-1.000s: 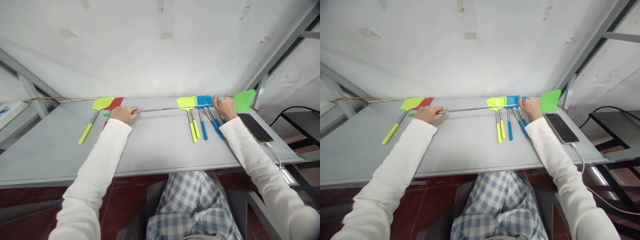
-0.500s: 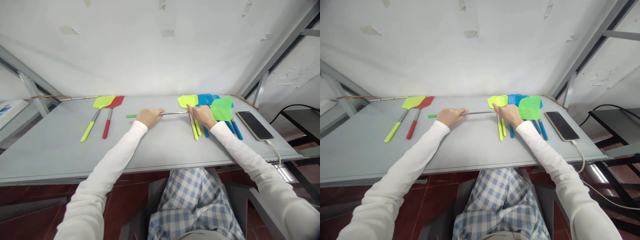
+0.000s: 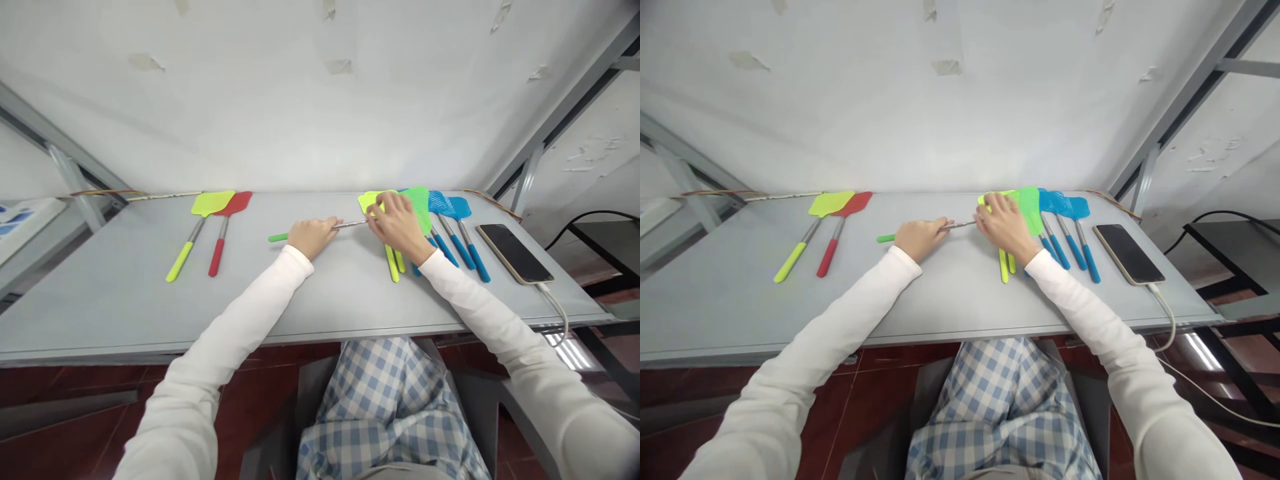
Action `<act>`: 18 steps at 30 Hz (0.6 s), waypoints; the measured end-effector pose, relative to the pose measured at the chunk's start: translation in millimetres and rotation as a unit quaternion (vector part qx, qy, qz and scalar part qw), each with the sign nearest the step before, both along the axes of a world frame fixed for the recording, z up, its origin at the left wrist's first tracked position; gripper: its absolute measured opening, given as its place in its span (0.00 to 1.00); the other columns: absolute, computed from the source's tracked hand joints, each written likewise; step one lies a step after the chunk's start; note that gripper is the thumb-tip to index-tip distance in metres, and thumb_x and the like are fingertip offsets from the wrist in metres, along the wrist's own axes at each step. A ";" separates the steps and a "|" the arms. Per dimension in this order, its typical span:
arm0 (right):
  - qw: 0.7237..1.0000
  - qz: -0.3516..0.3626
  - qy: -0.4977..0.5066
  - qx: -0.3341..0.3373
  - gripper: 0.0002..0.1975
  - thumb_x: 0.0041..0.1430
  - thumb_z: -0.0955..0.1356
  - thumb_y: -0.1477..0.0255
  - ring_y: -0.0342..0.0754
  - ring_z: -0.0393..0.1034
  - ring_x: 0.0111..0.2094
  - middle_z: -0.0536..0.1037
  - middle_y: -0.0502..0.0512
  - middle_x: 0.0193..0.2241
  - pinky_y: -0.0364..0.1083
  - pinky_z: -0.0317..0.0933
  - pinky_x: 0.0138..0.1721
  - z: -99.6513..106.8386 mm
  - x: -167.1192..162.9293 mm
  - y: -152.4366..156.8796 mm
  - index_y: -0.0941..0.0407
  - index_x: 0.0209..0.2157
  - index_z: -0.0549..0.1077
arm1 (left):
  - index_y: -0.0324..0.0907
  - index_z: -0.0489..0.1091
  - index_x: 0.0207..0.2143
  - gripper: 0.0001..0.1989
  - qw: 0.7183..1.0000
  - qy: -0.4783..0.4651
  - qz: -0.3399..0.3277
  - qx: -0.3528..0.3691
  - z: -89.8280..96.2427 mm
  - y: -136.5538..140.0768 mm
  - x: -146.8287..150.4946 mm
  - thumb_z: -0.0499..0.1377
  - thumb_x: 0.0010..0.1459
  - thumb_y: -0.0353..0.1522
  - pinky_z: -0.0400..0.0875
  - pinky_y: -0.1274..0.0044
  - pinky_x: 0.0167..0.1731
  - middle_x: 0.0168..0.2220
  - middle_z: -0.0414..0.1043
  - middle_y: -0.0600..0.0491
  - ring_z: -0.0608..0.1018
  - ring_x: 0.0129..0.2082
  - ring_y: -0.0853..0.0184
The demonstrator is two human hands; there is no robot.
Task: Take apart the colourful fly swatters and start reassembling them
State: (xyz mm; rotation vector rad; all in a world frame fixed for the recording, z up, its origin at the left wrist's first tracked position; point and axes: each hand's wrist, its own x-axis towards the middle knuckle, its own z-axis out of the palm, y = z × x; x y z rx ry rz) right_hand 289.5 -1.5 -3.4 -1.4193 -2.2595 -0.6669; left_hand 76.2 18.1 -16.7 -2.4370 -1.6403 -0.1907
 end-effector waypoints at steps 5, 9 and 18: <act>0.967 -0.108 0.223 0.056 0.28 0.66 0.53 0.54 0.59 0.64 0.50 0.70 0.69 0.49 0.56 0.56 0.48 -7.4 45.2 24.5 0.60 0.54 0.65 | 0.47 0.75 0.43 0.23 0.998 -0.024 0.058 0.027 -1.4 14.4 -24.2 0.43 0.66 0.45 0.60 0.75 0.29 0.34 0.79 0.43 0.79 0.34 0.58; 0.922 -0.029 0.373 -0.095 0.30 0.65 0.52 0.49 0.50 0.69 0.36 0.75 0.61 0.36 0.47 0.62 0.36 -24.4 54.8 37.9 0.59 0.44 0.68 | 0.45 0.75 0.42 0.23 0.998 -0.031 0.040 0.023 -4.8 16.8 -25.5 0.43 0.66 0.45 0.60 0.74 0.30 0.33 0.79 0.43 0.79 0.33 0.59; 0.907 0.017 0.410 -0.097 0.29 0.64 0.52 0.48 0.51 0.71 0.36 0.76 0.61 0.36 0.48 0.65 0.36 -24.9 8.9 14.9 0.57 0.42 0.68 | 0.44 0.71 0.49 0.24 1.000 0.019 0.008 -0.015 -3.9 3.8 -2.6 0.41 0.67 0.44 0.63 0.75 0.30 0.34 0.79 0.41 0.80 0.33 0.58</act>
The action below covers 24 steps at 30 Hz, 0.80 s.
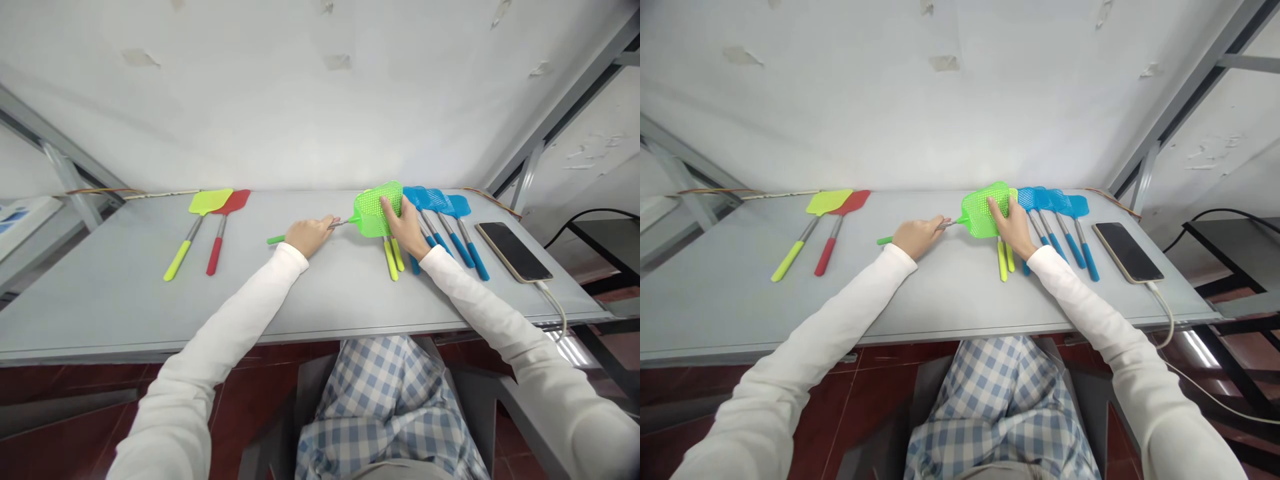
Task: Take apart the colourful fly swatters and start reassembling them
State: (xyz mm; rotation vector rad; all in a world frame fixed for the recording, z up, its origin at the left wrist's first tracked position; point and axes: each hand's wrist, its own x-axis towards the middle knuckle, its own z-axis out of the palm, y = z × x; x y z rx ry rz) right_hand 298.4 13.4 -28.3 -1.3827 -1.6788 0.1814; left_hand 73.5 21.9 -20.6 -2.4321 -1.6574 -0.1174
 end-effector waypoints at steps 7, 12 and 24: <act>0.979 -0.077 -0.172 0.080 0.31 0.66 0.54 0.53 0.62 0.59 0.59 0.66 0.73 0.55 0.62 0.56 0.55 1.0 7.7 0.9 0.63 0.58 0.60 | 0.44 0.72 0.43 0.21 1.000 -0.013 -0.013 0.011 -0.3 3.2 -3.2 0.44 0.66 0.44 0.62 0.74 0.29 0.37 0.79 0.45 0.80 0.37 0.58; 0.919 0.083 -0.361 0.133 0.19 0.68 0.55 0.66 0.55 0.51 0.65 0.64 0.62 0.61 0.59 0.49 0.63 7.3 -11.8 -15.5 0.55 0.54 0.68 | 0.44 0.70 0.42 0.20 0.998 -0.054 -0.029 0.017 -1.1 -4.8 8.7 0.45 0.66 0.45 0.60 0.75 0.27 0.38 0.78 0.49 0.80 0.36 0.60; 0.854 0.105 -0.467 0.204 0.15 0.69 0.57 0.73 0.53 0.63 0.59 0.77 0.58 0.45 0.54 0.55 0.59 -3.1 -2.1 -7.7 0.59 0.39 0.73 | 0.45 0.68 0.47 0.20 0.982 -0.073 -0.171 0.046 -11.8 -6.8 7.4 0.44 0.67 0.45 0.57 0.77 0.23 0.41 0.78 0.50 0.79 0.32 0.66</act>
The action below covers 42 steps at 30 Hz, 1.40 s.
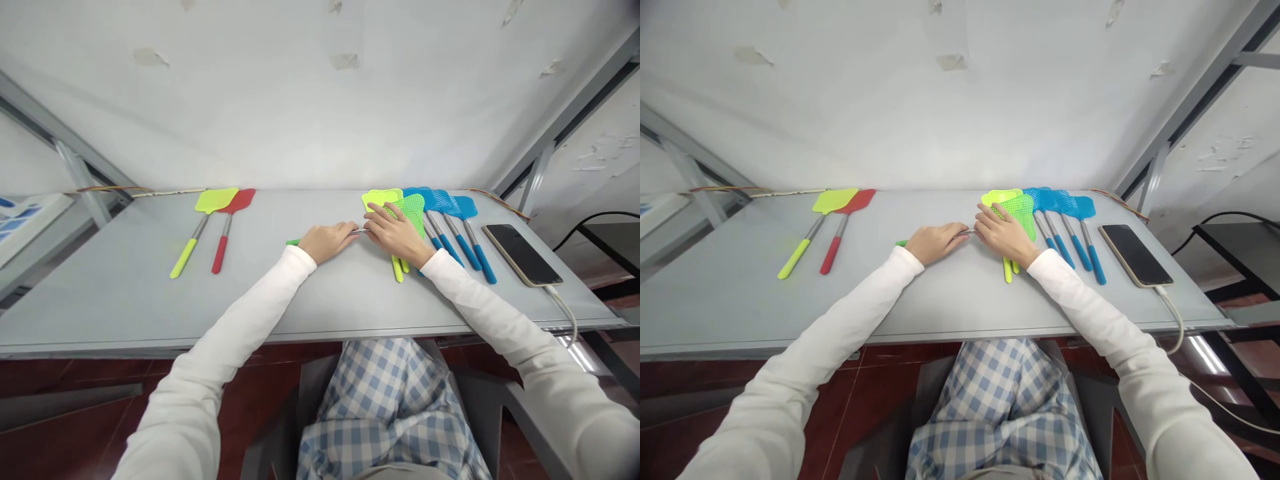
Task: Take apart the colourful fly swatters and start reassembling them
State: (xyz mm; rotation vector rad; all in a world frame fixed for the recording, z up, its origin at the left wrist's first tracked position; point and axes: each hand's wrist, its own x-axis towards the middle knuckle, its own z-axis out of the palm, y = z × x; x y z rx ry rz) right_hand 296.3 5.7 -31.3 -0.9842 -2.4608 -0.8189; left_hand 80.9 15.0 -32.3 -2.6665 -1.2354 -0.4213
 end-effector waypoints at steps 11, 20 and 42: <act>1.000 -0.015 -0.001 -0.008 0.13 0.68 0.58 0.69 0.51 0.62 0.60 0.78 0.55 0.43 0.53 0.50 0.59 11.1 13.8 8.1 0.55 0.39 0.72 | 0.44 0.69 0.40 0.23 0.999 0.046 0.020 -0.003 5.9 13.5 -11.6 0.39 0.67 0.46 0.56 0.76 0.24 0.31 0.78 0.49 0.76 0.26 0.65; 0.992 -0.116 0.056 -0.007 0.15 0.68 0.56 0.69 0.52 0.61 0.60 0.77 0.54 0.44 0.56 0.45 0.60 18.1 55.6 24.3 0.52 0.37 0.72 | 0.44 0.71 0.36 0.24 0.994 0.065 0.073 0.043 23.9 38.1 -60.7 0.42 0.66 0.47 0.51 0.76 0.22 0.27 0.76 0.50 0.75 0.24 0.64; 0.967 -0.214 0.062 -0.120 0.31 0.66 0.52 0.61 0.44 0.61 0.18 0.71 0.58 0.14 0.44 0.41 0.24 16.4 -4.8 3.3 0.59 0.17 0.72 | 0.40 0.70 0.42 0.21 0.996 0.056 0.004 -0.069 8.6 -1.4 25.5 0.46 0.66 0.44 0.62 0.75 0.27 0.30 0.77 0.47 0.78 0.29 0.61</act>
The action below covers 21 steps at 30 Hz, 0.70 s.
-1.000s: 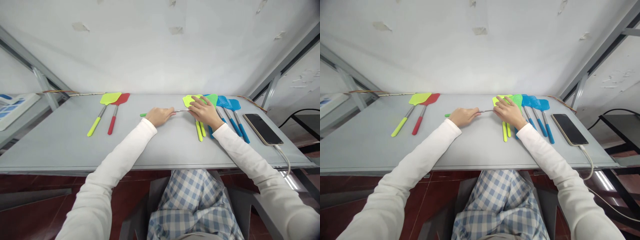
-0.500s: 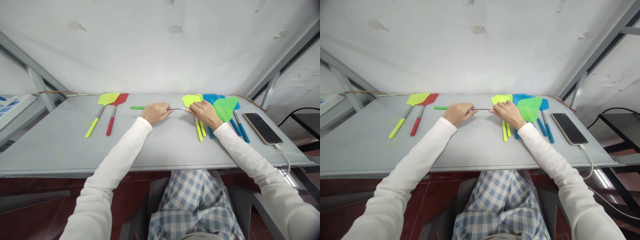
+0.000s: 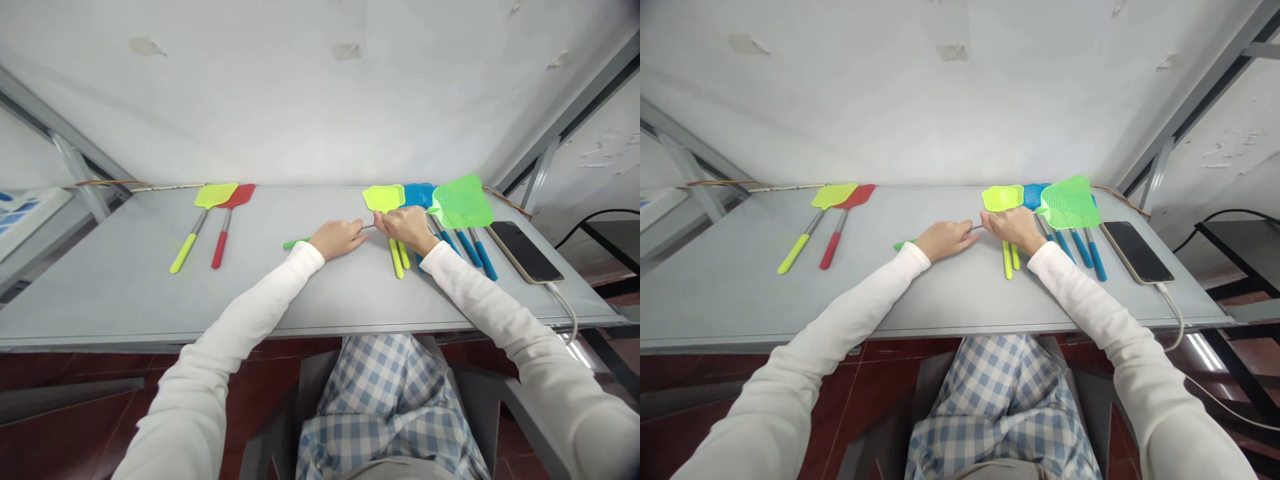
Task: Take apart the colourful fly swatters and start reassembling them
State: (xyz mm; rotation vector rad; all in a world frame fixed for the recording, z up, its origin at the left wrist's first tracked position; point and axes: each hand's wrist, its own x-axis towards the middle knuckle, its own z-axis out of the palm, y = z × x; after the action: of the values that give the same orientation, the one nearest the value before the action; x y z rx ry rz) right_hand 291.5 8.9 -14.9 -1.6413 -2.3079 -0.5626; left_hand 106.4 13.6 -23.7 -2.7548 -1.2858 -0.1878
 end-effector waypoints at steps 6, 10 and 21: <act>0.995 -0.098 0.005 0.026 0.31 0.66 0.51 0.63 0.45 0.61 0.19 0.71 0.60 0.16 0.45 0.42 0.24 5.4 54.6 19.4 0.59 0.17 0.71 | 0.42 0.74 0.39 0.18 0.994 0.029 0.100 0.024 9.1 30.1 -43.5 0.47 0.64 0.40 0.63 0.74 0.31 0.32 0.78 0.45 0.79 0.35 0.58; 0.987 -0.150 0.009 0.062 0.29 0.65 0.52 0.64 0.46 0.61 0.20 0.69 0.61 0.15 0.46 0.44 0.25 11.0 100.1 26.4 0.58 0.16 0.68 | 0.43 0.75 0.42 0.17 0.982 0.039 0.176 0.062 18.1 54.0 -106.5 0.50 0.60 0.39 0.62 0.73 0.31 0.34 0.79 0.45 0.79 0.38 0.55; 0.989 -0.137 -0.006 0.049 0.28 0.64 0.52 0.63 0.45 0.61 0.19 0.70 0.59 0.16 0.45 0.41 0.24 -0.2 114.6 29.3 0.56 0.14 0.64 | 0.44 0.74 0.33 0.16 0.976 0.048 0.203 0.070 11.3 58.3 -127.5 0.48 0.57 0.38 0.55 0.74 0.28 0.34 0.79 0.46 0.78 0.36 0.58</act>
State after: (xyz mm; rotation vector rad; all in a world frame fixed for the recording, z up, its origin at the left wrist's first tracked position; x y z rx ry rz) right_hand 406.1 38.3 -15.1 -1.9250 -2.0387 -0.7320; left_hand -21.1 72.0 -12.4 -2.2952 -1.6958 -0.1051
